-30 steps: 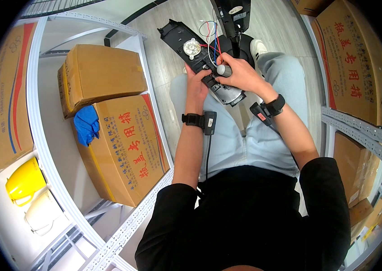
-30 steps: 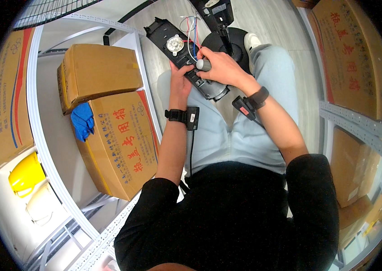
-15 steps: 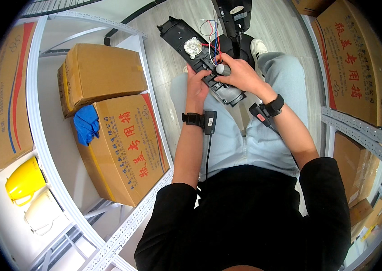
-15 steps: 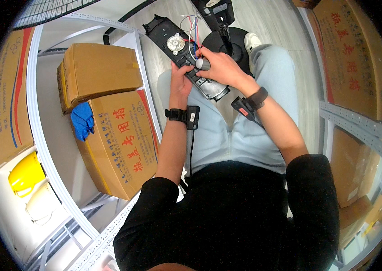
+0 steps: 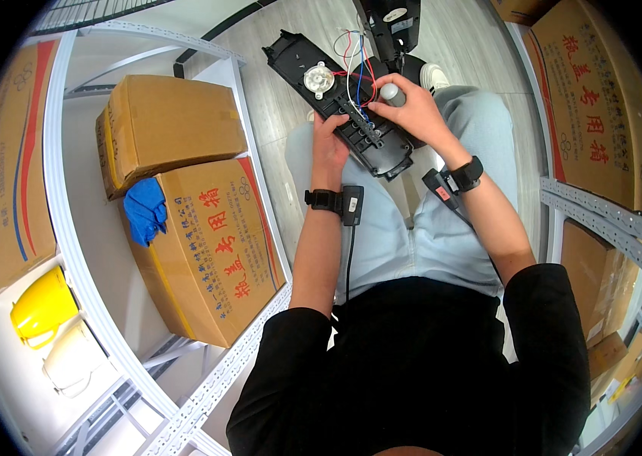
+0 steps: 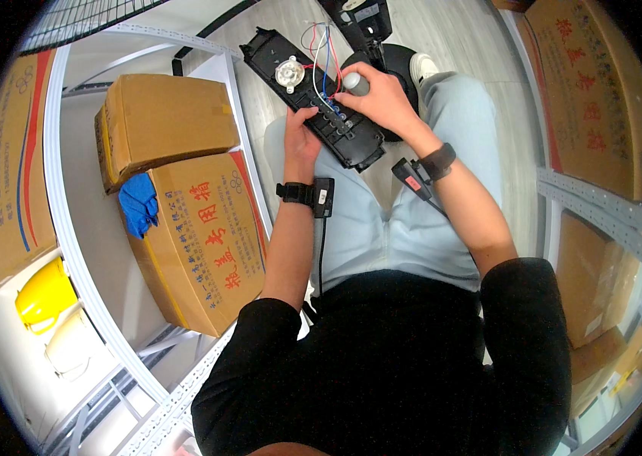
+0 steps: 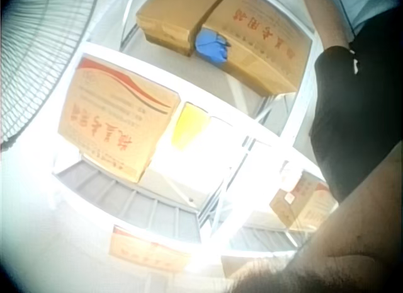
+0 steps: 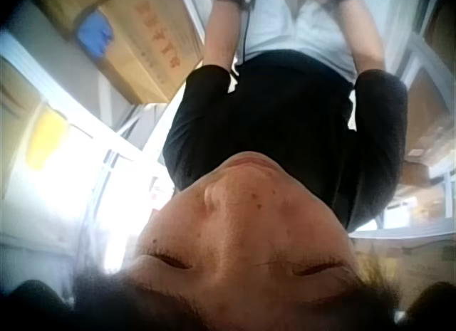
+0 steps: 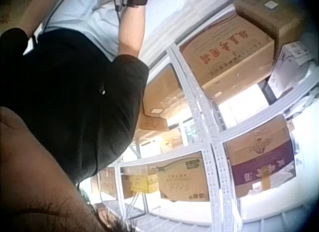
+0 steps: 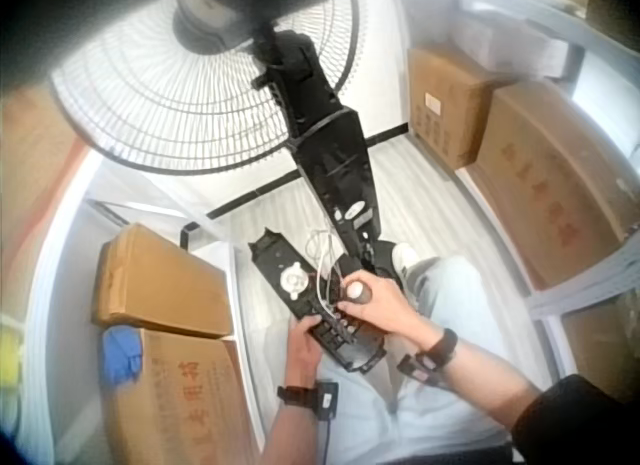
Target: The person sits on the floor and uses a soldering iron to work on wires and components inside a black plastic housing. They repeatedly heat and adjust connections within the device.
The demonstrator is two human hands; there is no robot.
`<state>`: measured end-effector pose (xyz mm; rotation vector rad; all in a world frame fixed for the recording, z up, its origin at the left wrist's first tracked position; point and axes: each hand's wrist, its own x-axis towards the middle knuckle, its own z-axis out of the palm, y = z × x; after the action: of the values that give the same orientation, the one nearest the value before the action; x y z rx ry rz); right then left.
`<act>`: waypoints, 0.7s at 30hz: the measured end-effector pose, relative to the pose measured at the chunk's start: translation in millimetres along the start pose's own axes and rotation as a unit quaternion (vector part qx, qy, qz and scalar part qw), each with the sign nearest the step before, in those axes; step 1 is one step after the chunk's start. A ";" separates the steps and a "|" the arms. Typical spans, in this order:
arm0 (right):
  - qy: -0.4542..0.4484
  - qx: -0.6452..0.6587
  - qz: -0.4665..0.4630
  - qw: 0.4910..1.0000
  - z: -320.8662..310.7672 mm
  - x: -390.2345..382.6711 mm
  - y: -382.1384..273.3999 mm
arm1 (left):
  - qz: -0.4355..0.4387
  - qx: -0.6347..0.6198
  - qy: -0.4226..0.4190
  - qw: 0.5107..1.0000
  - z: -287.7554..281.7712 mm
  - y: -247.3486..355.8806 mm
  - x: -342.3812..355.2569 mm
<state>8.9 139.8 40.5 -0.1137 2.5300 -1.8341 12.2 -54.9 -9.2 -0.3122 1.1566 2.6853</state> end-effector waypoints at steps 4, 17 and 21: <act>-0.004 -0.026 0.025 0.999 -3.8 5.0 13.5 | 0.016 -0.008 0.001 1.000 5.3 1.7 -2.3; -0.069 -0.006 0.059 0.996 0.0 1.9 11.9 | 0.008 0.015 0.017 1.000 2.0 1.4 1.4; 0.018 0.021 -0.002 1.000 3.3 3.0 13.8 | 0.025 0.025 0.033 0.999 3.0 1.6 2.7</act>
<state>5.4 140.6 26.5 -0.0865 2.5135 -1.9065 8.9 -53.6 -6.8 -0.3706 1.2632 2.7029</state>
